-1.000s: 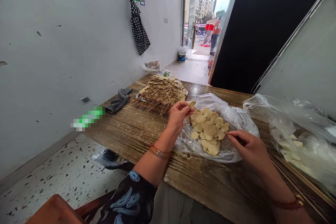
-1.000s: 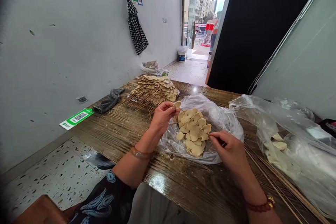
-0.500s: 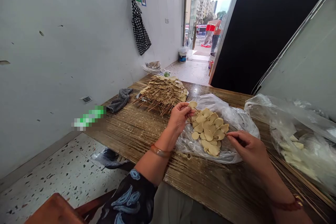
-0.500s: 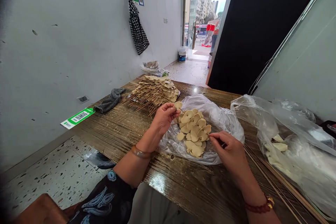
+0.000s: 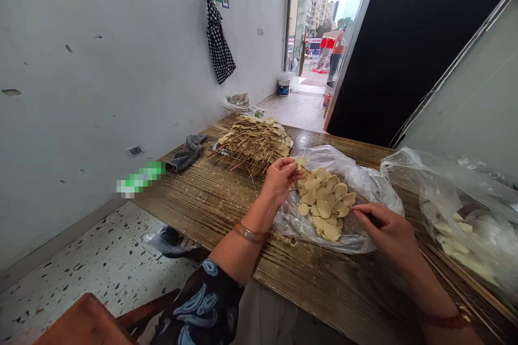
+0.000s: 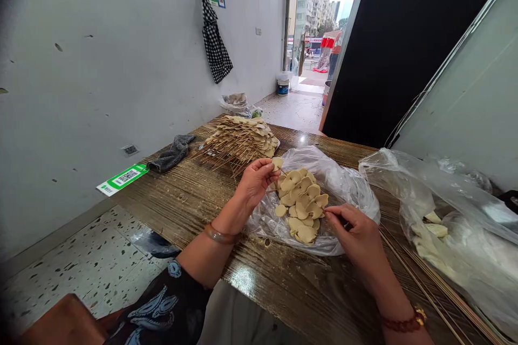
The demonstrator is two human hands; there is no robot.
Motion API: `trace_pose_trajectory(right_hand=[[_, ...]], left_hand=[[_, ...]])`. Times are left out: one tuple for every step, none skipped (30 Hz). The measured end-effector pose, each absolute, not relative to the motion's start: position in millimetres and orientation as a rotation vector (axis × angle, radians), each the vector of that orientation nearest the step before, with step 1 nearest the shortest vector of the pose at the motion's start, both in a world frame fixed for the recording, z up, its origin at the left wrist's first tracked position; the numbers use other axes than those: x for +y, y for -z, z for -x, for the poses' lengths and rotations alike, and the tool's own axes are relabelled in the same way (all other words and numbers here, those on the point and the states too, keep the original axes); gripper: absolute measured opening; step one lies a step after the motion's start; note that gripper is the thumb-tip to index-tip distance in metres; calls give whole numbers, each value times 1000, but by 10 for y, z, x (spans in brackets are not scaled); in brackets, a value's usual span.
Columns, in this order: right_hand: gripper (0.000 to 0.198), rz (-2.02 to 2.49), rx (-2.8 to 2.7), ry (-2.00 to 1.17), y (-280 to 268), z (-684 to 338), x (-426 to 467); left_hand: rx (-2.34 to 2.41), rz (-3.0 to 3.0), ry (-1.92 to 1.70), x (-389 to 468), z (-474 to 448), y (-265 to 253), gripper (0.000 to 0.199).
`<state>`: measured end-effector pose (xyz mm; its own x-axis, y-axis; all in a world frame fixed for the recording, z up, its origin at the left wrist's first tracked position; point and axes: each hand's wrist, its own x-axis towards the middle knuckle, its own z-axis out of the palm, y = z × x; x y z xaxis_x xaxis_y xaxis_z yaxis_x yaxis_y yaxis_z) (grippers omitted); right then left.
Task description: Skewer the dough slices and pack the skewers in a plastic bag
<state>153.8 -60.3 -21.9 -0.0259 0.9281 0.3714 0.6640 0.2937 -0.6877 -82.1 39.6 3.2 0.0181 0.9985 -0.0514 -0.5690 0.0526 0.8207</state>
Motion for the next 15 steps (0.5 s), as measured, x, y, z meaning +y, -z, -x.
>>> trace_pose_trajectory(right_hand=[[25, 1446, -1762, -419, 223, -1540, -602], [25, 1448, -1762, -420, 225, -1540, -601], [24, 1450, -1764, -421, 225, -1540, -601], [24, 1449, -1765, -421, 225, -1539, -601], [24, 1448, -1766, -420, 223, -1537, -601], [24, 1447, -1769, -422, 222, -1535, -601], [24, 1447, -1773, -425, 220, -1533, -602], [24, 1445, -1776, -428, 218, -1532, -602], [24, 1444, -1777, -430, 215, -1530, -603], [24, 1443, -1778, -430, 213, -1529, -604], [24, 1443, -1775, -427, 211, -1529, -605], [23, 1442, -1770, -423, 208, -1529, -605], [23, 1443, -1766, -421, 205, -1528, -606], [23, 1444, -1763, -421, 202, -1528, -606], [23, 1445, -1761, -425, 200, -1527, -606]], left_hand=[[777, -721, -1397, 396, 817, -32, 26], [774, -725, -1399, 394, 814, -32, 27], [770, -731, -1402, 391, 809, -33, 28], [766, -739, -1406, 388, 804, -34, 29], [762, -748, -1411, 384, 799, -34, 29], [759, -758, -1416, 380, 793, -34, 30], [758, -770, -1420, 376, 788, -34, 30], [759, -782, -1423, 372, 784, -33, 31], [761, -795, -1426, 368, 781, -33, 31], [765, -810, -1428, 365, 778, -33, 31], [771, -827, -1432, 362, 776, -33, 31], [778, -845, -1441, 360, 775, -34, 31], [785, -863, -1452, 358, 773, -35, 31], [794, -880, -1463, 357, 772, -37, 30], [805, -896, -1474, 356, 771, -39, 30]])
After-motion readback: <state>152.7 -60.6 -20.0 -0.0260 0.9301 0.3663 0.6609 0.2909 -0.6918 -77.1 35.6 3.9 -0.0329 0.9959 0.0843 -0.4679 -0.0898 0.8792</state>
